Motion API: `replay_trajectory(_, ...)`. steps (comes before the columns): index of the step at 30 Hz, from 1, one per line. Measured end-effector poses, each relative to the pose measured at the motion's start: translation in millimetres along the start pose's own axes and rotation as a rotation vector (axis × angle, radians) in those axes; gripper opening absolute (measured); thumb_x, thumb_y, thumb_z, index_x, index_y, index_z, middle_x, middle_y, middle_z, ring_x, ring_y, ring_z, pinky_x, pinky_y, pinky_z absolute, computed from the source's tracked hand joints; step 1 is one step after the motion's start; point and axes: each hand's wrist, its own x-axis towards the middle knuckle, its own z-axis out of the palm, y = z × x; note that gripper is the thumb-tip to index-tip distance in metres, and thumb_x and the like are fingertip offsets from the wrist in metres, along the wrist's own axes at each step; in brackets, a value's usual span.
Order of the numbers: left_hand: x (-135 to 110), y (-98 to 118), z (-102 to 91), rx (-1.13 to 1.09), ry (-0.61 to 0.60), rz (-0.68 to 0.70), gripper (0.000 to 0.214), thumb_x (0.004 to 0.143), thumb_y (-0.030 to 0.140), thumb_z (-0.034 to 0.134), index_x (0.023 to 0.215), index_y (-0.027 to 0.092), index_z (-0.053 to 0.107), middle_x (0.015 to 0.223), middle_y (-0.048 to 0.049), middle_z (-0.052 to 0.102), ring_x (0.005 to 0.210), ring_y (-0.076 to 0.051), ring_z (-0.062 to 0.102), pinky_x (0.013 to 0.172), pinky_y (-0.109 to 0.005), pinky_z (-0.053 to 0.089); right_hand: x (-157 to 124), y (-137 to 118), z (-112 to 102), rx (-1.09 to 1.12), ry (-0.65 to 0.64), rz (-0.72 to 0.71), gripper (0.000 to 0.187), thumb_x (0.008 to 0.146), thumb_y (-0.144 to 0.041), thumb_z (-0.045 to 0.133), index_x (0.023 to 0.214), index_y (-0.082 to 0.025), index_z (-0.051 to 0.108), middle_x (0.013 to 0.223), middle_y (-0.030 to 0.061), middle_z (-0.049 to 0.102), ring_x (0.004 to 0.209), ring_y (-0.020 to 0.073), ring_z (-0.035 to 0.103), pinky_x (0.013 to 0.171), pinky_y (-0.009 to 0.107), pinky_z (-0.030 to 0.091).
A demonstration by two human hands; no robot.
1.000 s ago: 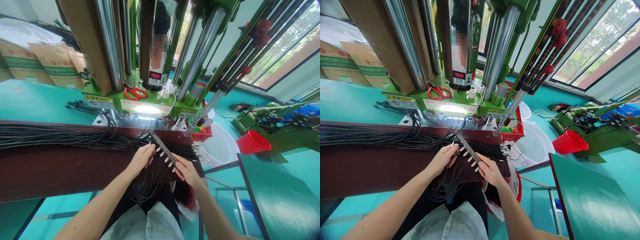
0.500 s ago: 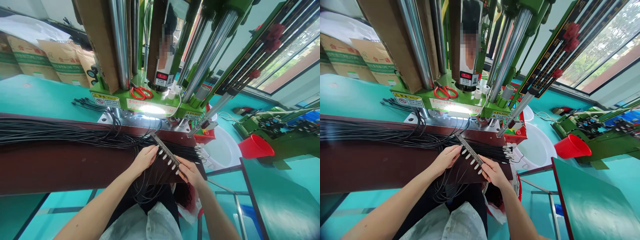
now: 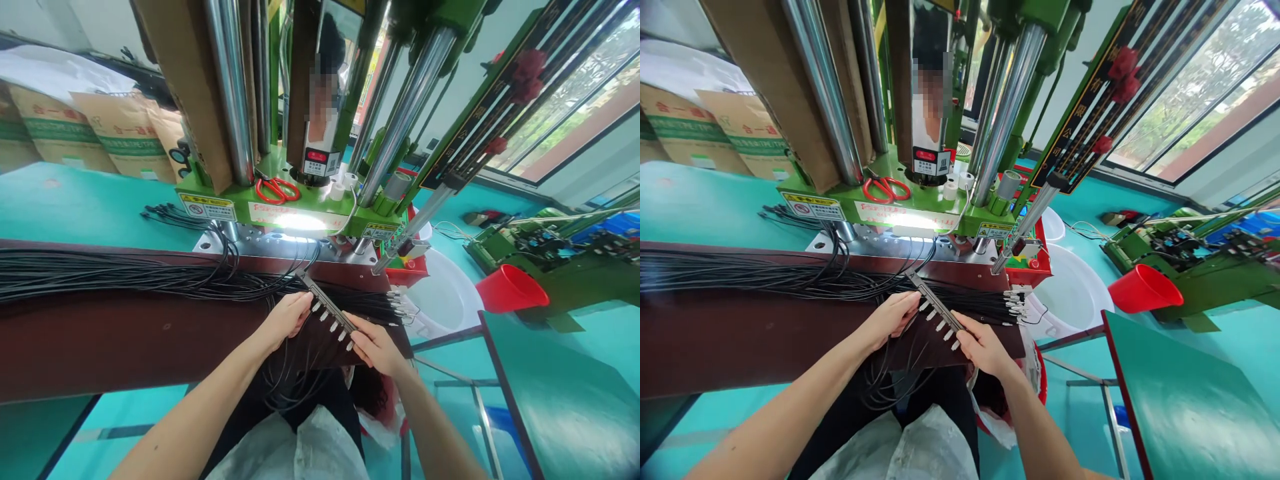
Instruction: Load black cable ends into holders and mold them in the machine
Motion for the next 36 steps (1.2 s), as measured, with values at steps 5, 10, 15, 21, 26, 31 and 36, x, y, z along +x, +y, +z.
replay_trajectory(5,0.4,0.3,-1.5,0.103,-0.054,0.099,0.030,0.077,0.047,0.040,0.076,0.018,0.047,0.042,0.0079,0.039,0.033,-0.006,0.032,0.031,-0.016,0.025,-11.0,-8.8,-11.9,0.091,0.075,0.093,0.048,0.075,-0.032,0.057,0.121,-0.020,0.048,0.069,-0.0016,0.055,0.045,0.0043,0.037,0.038,0.017,0.027)
replay_trajectory(10,-3.6,1.7,-4.5,0.154,-0.040,0.302,0.038,0.073,0.036,0.051,0.107,0.021,0.045,0.090,-0.0018,0.051,0.065,-0.010,0.053,0.054,-0.023,0.048,-11.3,-19.2,-48.6,0.061,0.056,0.201,0.038,0.076,-0.029,0.053,0.111,-0.015,0.052,0.049,-0.0080,0.039,0.036,0.0028,0.028,0.034,0.016,0.016)
replay_trajectory(15,-4.7,9.9,-18.4,0.269,0.093,0.432,0.027,0.076,0.037,0.047,0.095,0.019,0.052,0.087,-0.0029,0.053,0.073,-0.013,0.053,0.059,-0.025,0.047,33.0,-24.8,-88.0,-0.187,-0.037,0.228,0.044,0.071,-0.026,0.055,0.113,-0.012,0.053,0.041,-0.0092,0.041,0.032,0.0048,0.030,0.033,0.017,0.020)
replay_trajectory(21,-3.2,14.5,-63.4,0.511,0.392,0.544,0.023,0.079,0.037,0.041,0.087,0.019,0.054,0.085,-0.0035,0.060,0.076,-0.016,0.055,0.067,-0.027,0.044,112.6,-28.6,-82.4,-0.591,-0.112,-0.129,0.032,0.062,-0.012,0.054,0.089,-0.019,0.069,0.076,0.0013,0.060,0.070,0.0144,0.054,0.064,0.025,0.042)
replay_trajectory(26,5.7,13.5,-87.3,0.794,0.530,0.590,0.021,0.078,0.031,0.038,0.085,0.020,0.055,0.086,-0.0030,0.060,0.081,-0.017,0.055,0.074,-0.030,0.043,145.9,-17.5,-60.3,-0.636,-0.049,-0.237,0.037,0.056,-0.003,0.053,0.083,-0.019,0.071,0.078,0.0016,0.059,0.075,0.0157,0.053,0.072,0.026,0.041)
replay_trajectory(31,22.9,23.3,-82.5,1.045,0.462,0.628,0.020,0.081,0.027,0.036,0.085,0.021,0.055,0.090,-0.0042,0.060,0.088,-0.019,0.052,0.081,-0.032,0.039,145.3,-2.7,-62.7,-0.584,0.096,-0.257,0.031,0.067,-0.010,0.051,0.090,-0.021,0.069,0.083,0.0023,0.062,0.079,0.0152,0.056,0.076,0.026,0.042)
replay_trajectory(36,41.5,31.7,-74.5,1.332,0.388,0.523,0.032,0.085,0.037,0.032,0.083,0.019,0.057,0.083,-0.0051,0.061,0.082,-0.020,0.053,0.075,-0.033,0.038,139.7,16.4,-71.1,-0.527,0.362,-0.235,0.025,0.078,-0.018,0.045,0.088,-0.016,0.068,0.087,0.0070,0.061,0.084,0.0180,0.057,0.082,0.032,0.041)
